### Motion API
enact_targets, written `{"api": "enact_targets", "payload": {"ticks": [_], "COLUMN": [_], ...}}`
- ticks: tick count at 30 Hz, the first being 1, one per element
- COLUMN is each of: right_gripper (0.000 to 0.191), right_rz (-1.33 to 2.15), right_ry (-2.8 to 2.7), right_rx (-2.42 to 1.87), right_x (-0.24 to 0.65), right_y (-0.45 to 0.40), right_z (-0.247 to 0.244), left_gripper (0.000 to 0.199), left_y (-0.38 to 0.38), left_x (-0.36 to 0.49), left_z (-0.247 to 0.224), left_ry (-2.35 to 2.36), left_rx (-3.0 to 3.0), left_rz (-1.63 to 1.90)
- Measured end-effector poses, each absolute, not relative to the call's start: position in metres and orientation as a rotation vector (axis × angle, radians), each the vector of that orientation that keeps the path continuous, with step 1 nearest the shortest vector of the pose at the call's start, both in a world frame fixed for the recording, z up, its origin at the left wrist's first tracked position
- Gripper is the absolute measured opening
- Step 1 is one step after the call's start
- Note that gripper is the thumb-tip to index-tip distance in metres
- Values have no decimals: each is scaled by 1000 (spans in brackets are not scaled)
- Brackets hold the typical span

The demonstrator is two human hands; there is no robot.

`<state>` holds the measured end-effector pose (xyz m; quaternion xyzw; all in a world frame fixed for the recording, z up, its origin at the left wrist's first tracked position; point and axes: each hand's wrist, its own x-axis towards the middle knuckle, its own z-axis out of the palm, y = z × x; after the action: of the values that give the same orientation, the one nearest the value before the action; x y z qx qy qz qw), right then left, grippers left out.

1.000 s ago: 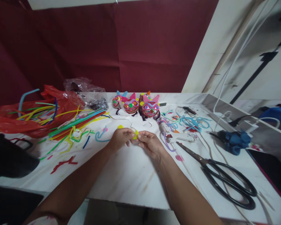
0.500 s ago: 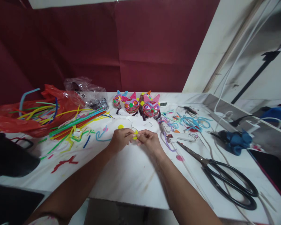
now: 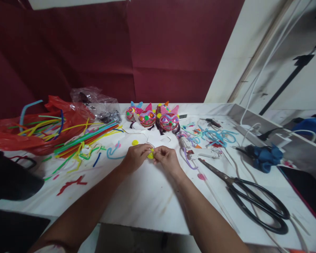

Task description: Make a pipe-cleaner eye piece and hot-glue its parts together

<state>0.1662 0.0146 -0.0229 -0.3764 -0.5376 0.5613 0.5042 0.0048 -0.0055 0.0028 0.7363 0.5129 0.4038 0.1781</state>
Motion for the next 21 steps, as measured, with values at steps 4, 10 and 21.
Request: {"api": "enact_targets", "payload": {"ticks": [4,10,21], "right_gripper": [24,18,23], "right_rz": [1346,1337,1471], "right_ry": [-1310,-1323,-1264], "right_rx": [-916,-909,-873], "right_x": [166,166,166], "right_y": [14,13,11], "right_z": [-23,-22,-14], "left_gripper": [17,20,24], "left_y": [-6,-6,-3], "left_x": [5,9,6], "left_z": [5,11,8], "left_ry": [1437,1434,1420], "left_rx": [1946,1773,1689], "left_rz": [1128,1116,1056]}}
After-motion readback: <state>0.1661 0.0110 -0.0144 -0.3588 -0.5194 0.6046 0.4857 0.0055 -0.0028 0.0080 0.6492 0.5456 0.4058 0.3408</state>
